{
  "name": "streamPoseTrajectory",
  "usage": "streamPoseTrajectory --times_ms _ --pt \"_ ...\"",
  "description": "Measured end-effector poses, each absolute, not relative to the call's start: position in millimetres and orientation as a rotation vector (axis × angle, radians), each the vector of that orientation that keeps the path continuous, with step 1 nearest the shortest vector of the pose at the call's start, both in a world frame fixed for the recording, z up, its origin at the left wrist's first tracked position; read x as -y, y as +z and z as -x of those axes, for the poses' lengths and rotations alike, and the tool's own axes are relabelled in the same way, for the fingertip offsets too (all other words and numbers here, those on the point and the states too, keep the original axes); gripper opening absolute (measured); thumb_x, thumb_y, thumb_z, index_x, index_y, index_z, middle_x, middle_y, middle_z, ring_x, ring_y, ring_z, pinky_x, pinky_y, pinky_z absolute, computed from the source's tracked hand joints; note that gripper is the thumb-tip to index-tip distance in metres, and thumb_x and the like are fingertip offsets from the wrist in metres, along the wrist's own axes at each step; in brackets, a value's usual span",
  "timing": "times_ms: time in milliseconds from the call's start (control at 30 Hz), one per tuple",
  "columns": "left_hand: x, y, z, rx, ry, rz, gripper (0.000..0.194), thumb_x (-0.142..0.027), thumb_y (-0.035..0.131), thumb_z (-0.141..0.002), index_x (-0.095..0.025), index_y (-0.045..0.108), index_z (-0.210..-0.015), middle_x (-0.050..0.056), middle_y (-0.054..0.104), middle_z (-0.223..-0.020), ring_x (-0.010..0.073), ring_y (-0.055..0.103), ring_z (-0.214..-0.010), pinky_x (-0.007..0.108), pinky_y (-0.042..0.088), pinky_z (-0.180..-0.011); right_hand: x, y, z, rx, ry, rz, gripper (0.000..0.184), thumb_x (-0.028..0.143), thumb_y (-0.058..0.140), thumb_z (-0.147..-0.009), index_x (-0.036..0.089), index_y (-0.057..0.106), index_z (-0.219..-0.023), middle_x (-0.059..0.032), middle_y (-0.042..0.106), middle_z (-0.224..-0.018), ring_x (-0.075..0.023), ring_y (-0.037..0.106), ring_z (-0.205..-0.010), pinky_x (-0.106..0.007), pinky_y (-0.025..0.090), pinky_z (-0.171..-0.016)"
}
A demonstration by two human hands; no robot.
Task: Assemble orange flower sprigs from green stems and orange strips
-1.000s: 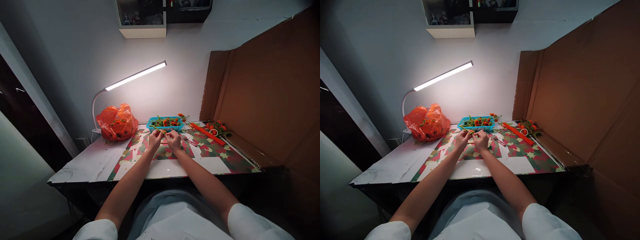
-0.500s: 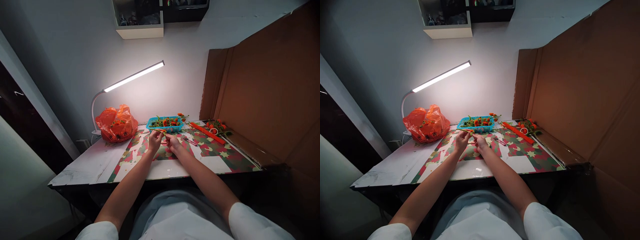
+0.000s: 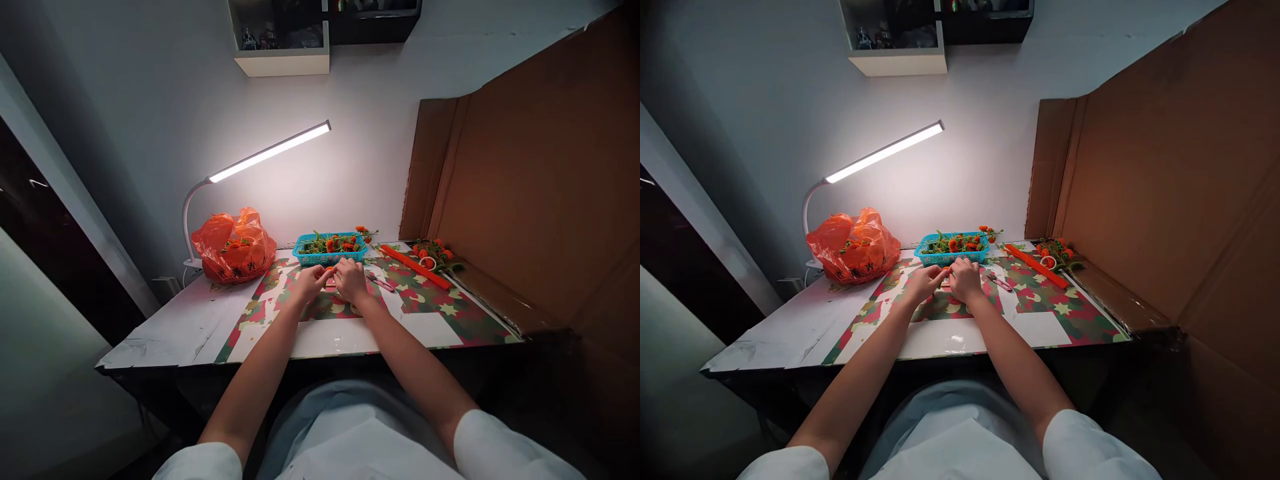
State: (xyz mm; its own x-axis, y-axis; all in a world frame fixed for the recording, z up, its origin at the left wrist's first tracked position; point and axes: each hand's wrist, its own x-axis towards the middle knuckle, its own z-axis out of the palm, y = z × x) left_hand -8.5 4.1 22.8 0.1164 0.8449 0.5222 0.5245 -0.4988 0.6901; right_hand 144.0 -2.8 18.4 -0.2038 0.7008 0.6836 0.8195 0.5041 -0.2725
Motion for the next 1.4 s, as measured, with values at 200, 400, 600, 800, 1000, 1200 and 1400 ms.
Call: streamPoseTrajectory --times_ms 200,400,600,800,1000,1200,1400 --pt "-2 25 12 -1.288 1.161 -2.362 0.036 -0.042 0.048 -0.085 -0.02 0.05 -0.056 -0.003 0.047 -0.052 0.0121 0.038 -0.051 0.024 0.025 -0.052 2 19 -148 2.079 -0.276 1.214 0.013 0.019 0.053 -0.087 0.019 0.062 -0.078 -0.0061 0.063 -0.091 -0.0219 0.048 -0.092 -0.035 0.028 -0.075" --pt "-5 29 16 -1.159 1.185 -2.374 0.033 -0.042 0.05 -0.084 -0.02 0.051 -0.059 -0.002 0.046 -0.056 0.0127 0.038 -0.056 0.024 0.028 -0.054 0 20 -148 1.992 -0.09 1.199 0.014 0.02 0.054 -0.086 0.02 0.063 -0.075 -0.0039 0.063 -0.09 -0.02 0.051 -0.092 -0.033 0.03 -0.076" --pt "0 27 7 -1.091 1.345 -2.294 0.037 -0.045 0.05 -0.084 -0.021 0.045 -0.057 -0.002 0.043 -0.054 0.0127 0.032 -0.053 0.025 0.025 -0.057 -12 18 -145 1.658 0.326 1.201 0.012 0.025 0.057 -0.076 0.02 0.062 -0.066 -0.0016 0.062 -0.075 -0.017 0.055 -0.076 -0.028 0.037 -0.067" --pt "2 25 0 -1.089 1.414 -2.151 0.039 -0.052 0.055 -0.077 -0.022 0.044 -0.056 -0.002 0.04 -0.054 0.0132 0.027 -0.054 0.026 0.021 -0.056 -15 14 -139 1.354 0.79 1.192 0.019 0.035 0.061 -0.066 0.019 0.058 -0.055 0.0015 0.059 -0.057 -0.0128 0.05 -0.055 -0.025 0.037 -0.054" --pt "-5 15 5 -1.23 1.376 -2.178 0.038 -0.047 0.048 -0.084 -0.021 0.043 -0.057 -0.003 0.037 -0.052 0.0126 0.029 -0.052 0.026 0.022 -0.054 -13 17 -146 1.275 0.853 1.062 0.021 0.039 0.063 -0.065 0.018 0.064 -0.062 -0.0018 0.064 -0.063 -0.0156 0.054 -0.061 -0.027 0.042 -0.058" --pt "-12 11 6 -1.191 1.347 -2.022 0.037 -0.047 0.052 -0.083 -0.021 0.046 -0.057 -0.004 0.042 -0.05 0.0122 0.035 -0.049 0.025 0.026 -0.051 -11 22 -156 1.427 0.536 1.114 0.015 0.032 0.062 -0.071 0.018 0.067 -0.069 -0.0038 0.065 -0.073 -0.0166 0.056 -0.067 -0.029 0.043 -0.064" --pt "-6 15 4 -1.198 1.273 -2.02 0.033 -0.044 0.051 -0.082 -0.021 0.05 -0.059 -0.004 0.047 -0.051 0.0123 0.04 -0.049 0.025 0.029 -0.05 -7 18 -151 1.728 0.217 1.18 0.009 0.027 0.065 -0.075 0.02 0.068 -0.071 -0.0028 0.062 -0.074 -0.0184 0.056 -0.08 -0.03 0.039 -0.073"
